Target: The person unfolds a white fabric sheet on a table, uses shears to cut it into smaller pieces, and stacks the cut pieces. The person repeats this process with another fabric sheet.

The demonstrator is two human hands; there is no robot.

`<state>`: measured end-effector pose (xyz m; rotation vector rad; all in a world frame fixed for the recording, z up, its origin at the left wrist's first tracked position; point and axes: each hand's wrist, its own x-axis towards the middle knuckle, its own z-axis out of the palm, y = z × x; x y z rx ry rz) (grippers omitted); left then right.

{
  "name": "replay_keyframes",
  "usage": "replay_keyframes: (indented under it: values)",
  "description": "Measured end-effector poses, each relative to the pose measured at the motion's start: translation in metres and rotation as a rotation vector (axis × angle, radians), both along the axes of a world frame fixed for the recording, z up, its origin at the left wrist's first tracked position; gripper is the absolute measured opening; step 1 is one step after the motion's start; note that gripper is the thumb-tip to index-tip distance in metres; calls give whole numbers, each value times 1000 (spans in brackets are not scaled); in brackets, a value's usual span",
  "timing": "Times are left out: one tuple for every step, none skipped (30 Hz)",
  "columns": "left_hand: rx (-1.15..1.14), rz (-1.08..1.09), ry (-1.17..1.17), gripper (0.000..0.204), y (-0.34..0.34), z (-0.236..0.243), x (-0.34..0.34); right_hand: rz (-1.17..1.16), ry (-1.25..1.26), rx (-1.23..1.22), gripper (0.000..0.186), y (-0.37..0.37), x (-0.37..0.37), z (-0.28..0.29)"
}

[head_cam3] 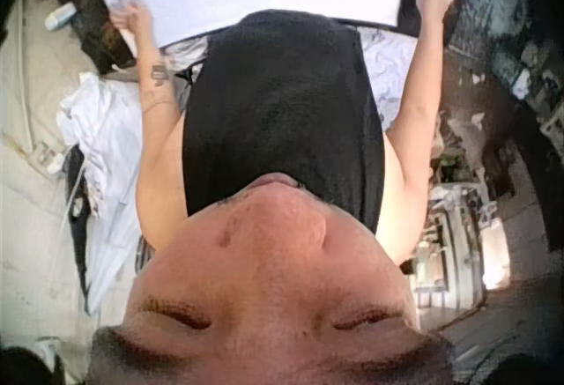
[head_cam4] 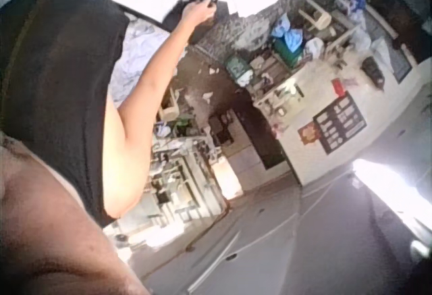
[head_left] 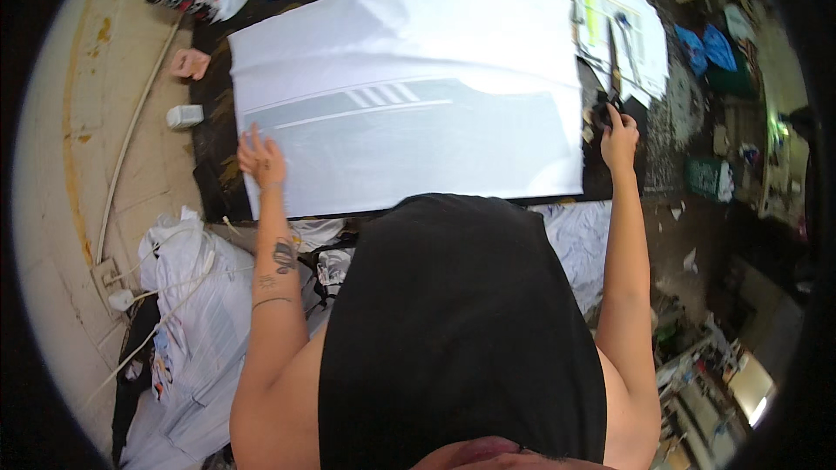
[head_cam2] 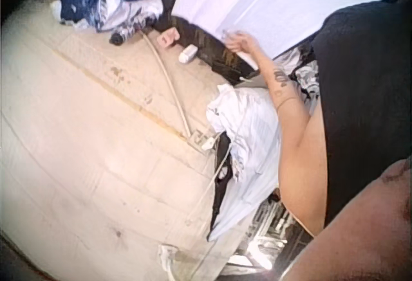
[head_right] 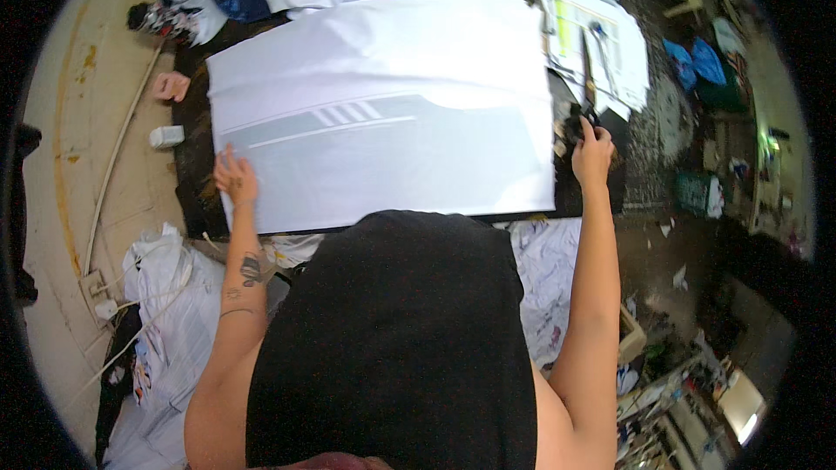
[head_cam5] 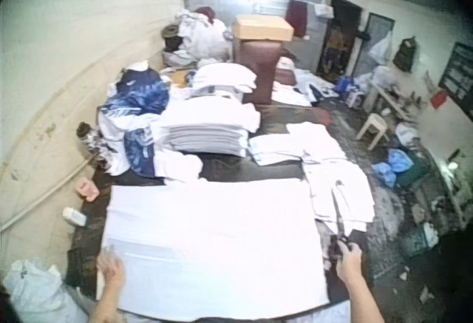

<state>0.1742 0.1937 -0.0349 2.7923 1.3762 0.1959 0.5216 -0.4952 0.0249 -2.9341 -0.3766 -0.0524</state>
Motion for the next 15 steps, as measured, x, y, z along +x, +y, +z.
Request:
replay_keyframes:
  values:
    - [-85,85,-3,61,1,7,9,-70,99,-38,63,-15,3,-3]
    - [-66,175,44,60,0,17,27,-3,100,-14,67,-26,6,-6]
    - [-65,278,77,59,-4,29,52,36,67,-34,66,-32,9,-9]
    - [-82,83,-69,57,-18,40,80,80,-39,-15,65,-35,12,-11]
    - [-82,-92,-232,55,-40,49,111,103,-110,-21,64,-33,14,-14]
    - [-137,-300,-374,49,-73,52,148,86,-72,58,62,-28,17,-15]
    - [-280,-589,-498,47,-116,52,178,95,-40,140,60,-21,18,-16]
    - [-371,-808,-524,44,-165,49,210,96,1,75,59,-14,20,-15]
    - [-442,-1009,-522,43,-216,45,231,80,69,-2,58,-7,19,-13]
    - [-536,-1182,-503,40,-261,41,251,66,88,-20,55,-4,17,-9]
    - [-563,-1282,-493,39,-306,38,264,32,111,30,46,-2,14,-6]
    - [-527,-1356,-411,41,-341,38,274,-8,216,-4,41,-5,6,-1]
    - [-428,-1321,-239,48,-371,40,281,-28,253,-6,37,-9,2,3]
    - [-289,-1227,-118,50,-392,45,277,-41,314,-13,34,-18,-19,8]
    - [-156,-1154,13,53,-407,53,278,-39,354,26,36,-29,-33,12]
